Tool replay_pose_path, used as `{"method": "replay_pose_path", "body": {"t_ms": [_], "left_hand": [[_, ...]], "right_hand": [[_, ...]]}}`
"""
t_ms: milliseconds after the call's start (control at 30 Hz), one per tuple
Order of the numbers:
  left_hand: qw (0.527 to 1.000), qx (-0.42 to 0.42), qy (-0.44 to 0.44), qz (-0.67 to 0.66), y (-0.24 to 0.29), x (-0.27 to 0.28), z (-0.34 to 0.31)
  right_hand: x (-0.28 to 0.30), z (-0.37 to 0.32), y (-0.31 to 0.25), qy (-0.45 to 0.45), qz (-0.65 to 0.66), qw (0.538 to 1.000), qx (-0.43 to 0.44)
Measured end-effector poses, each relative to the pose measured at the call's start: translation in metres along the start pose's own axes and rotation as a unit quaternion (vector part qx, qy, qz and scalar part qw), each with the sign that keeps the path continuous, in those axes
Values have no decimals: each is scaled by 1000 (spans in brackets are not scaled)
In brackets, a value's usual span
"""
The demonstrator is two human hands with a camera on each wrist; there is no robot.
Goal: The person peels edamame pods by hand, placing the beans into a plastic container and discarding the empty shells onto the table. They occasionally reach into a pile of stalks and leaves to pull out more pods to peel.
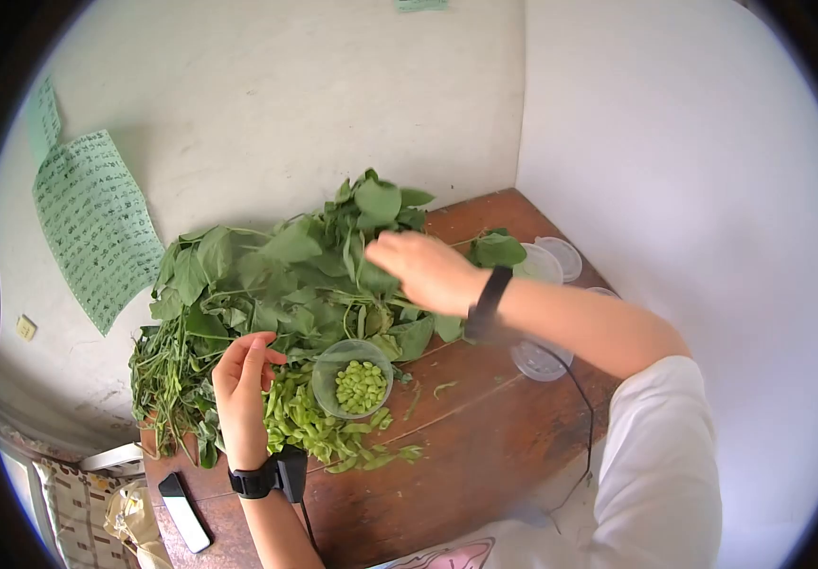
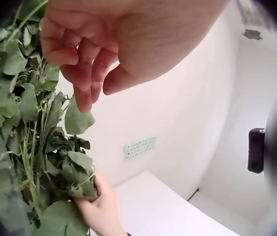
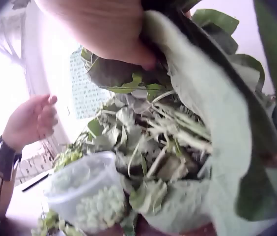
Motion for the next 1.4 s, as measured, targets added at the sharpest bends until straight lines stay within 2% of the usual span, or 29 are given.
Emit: {"method": "replay_pose_path", "body": {"t_ms": [33,67,167,267,433,467,500,533,567,633,700,733,767,833,900,967,1033,1067,1133,1233,1300,1367,1400], "left_hand": [[1000,1,-3,0,-1,-2,0],[1000,2,-7,3,-2,-5,0],[1000,3,-16,13,-4,-11,-1],[999,-6,-19,26,-3,-12,-3],[991,-58,-44,110,6,-14,0],[948,-196,-54,247,28,-21,0],[866,-325,-62,375,46,-33,-7],[872,-293,-102,378,42,-40,-6],[872,-292,-100,380,40,-43,-7],[835,-285,-158,444,23,-56,-10],[833,-271,-176,449,1,-56,-8],[832,-253,-185,457,-11,-56,-7],[831,-236,-194,465,-22,-55,-6],[834,-237,-187,461,-30,-52,-5],[861,-204,-190,425,-37,-50,-2],[862,-211,-180,423,-39,-48,-2],[866,-205,-183,417,-40,-48,-3],[866,-215,-180,415,-40,-48,-3],[871,-213,-183,404,-38,-47,-3],[874,-219,-175,397,-37,-44,-2],[886,-212,-175,373,-37,-42,-2],[886,-218,-171,372,-36,-40,-2],[885,-223,-168,373,-34,-40,-2]], "right_hand": [[-11,-12,-5,-15,-20,999,19],[-23,-24,-7,19,-56,996,70],[-43,-50,-6,10,-95,991,97],[-62,-70,7,-29,-145,985,90],[-67,-85,14,-60,-119,988,77],[-68,-87,13,-75,-114,988,78],[-67,-87,10,-90,-108,987,80],[-63,-86,7,-90,-107,987,82],[-58,-84,5,-101,-96,988,65],[-54,-80,1,-111,-83,989,51],[-49,-69,6,-134,-79,988,5],[-48,-58,8,-211,-44,975,-52],[-43,-46,12,-281,-66,949,-126],[-15,-13,13,-174,-140,963,-149],[12,29,14,-34,-185,977,-102],[23,76,29,-67,-198,964,-165],[9,120,50,-9,-164,986,-42],[-10,137,60,-145,-148,973,-102],[-55,156,91,-259,-106,949,-141],[-99,146,106,-436,-93,871,-206],[-115,135,116,-484,-129,830,-247],[-127,133,123,-486,-140,824,-257],[-128,133,117,-490,-163,823,-236]]}}
Point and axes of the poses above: each hand's wrist, its own z-axis towards the middle knuckle, its own x-axis out of the back of the hand, y = z × x, the point moved 8 cm from there along z, towards the middle knuckle, and after that the axes turned 11 degrees about -x, right-handed, at the moved point
